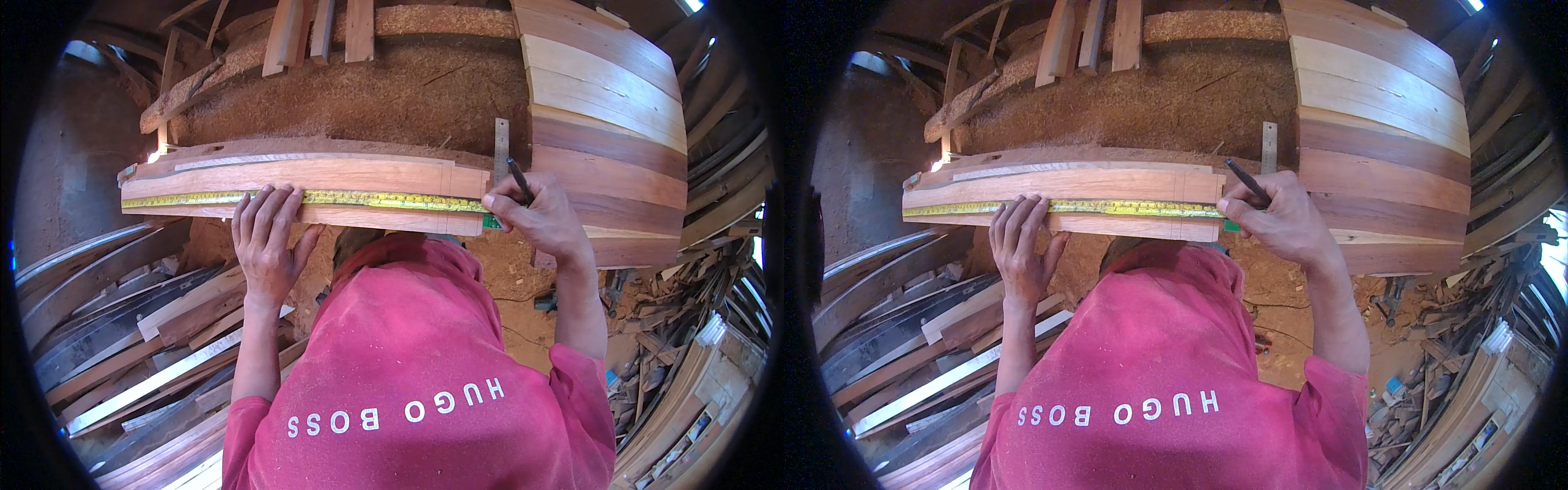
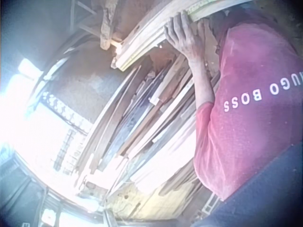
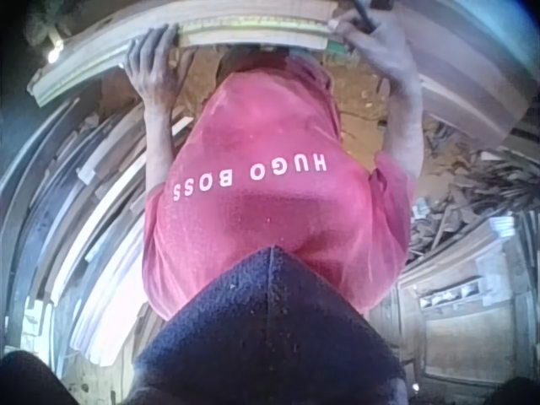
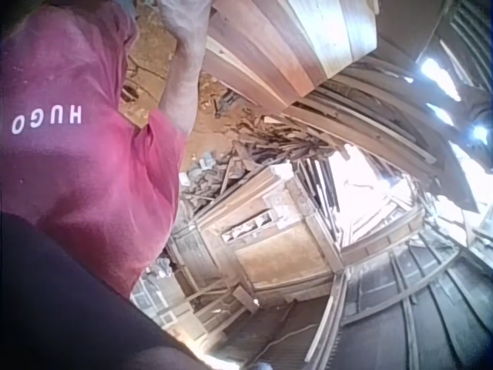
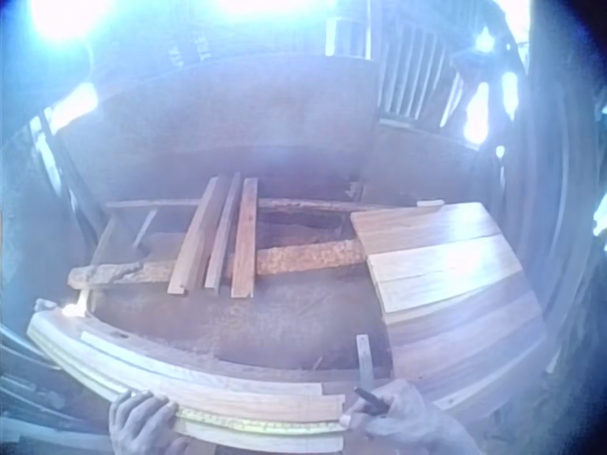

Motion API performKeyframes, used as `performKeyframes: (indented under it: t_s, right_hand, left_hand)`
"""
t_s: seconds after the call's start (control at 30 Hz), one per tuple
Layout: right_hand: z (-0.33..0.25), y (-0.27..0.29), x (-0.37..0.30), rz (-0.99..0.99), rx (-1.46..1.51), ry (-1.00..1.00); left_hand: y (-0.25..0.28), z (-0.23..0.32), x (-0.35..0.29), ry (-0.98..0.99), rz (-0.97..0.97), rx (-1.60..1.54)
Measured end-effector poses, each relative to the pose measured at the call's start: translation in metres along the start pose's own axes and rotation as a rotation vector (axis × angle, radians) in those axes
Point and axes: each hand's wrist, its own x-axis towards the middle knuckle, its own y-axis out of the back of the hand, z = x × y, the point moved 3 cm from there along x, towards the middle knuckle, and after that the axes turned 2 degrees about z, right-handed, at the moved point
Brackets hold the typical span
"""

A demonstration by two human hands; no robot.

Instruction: The person measures and marks wooden planks using a tape measure, a square, and a pen.

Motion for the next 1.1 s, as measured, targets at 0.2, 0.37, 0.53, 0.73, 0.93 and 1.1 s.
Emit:
performKeyframes:
  t_s: [0.2, 0.37, 0.53, 0.73, 0.93, 1.1]
  right_hand:
    - [0.0016, 0.0002, 0.0006, 0.004, 0.001, 0.033]
    - [0.0026, -0.0002, 0.0005, 0.003, 0.004, 0.037]
    - [0.0019, -0.0002, -0.0002, 0.006, 0.003, 0.023]
    - [0.0029, 0.0002, 0.0014, -0.009, -0.005, 0.046]
    - [0.0038, 0.0013, 0.0022, -0.027, -0.011, 0.071]
    - [0.0076, 0.0017, 0.0030, -0.014, 0.003, 0.053]
  left_hand:
    - [0.0001, 0.0002, 0.0002, 0.003, -0.009, 0.005]
    - [-0.0009, -0.0001, -0.0001, 0.004, 0.003, -0.006]
    - [-0.0007, 0.0008, 0.0002, 0.003, 0.005, -0.014]
    - [-0.0018, 0.0001, -0.0006, 0.009, 0.003, -0.017]
    - [-0.0045, -0.0018, -0.0044, 0.013, 0.039, -0.022]
    - [-0.0044, -0.0026, -0.0013, -0.009, 0.024, -0.005]
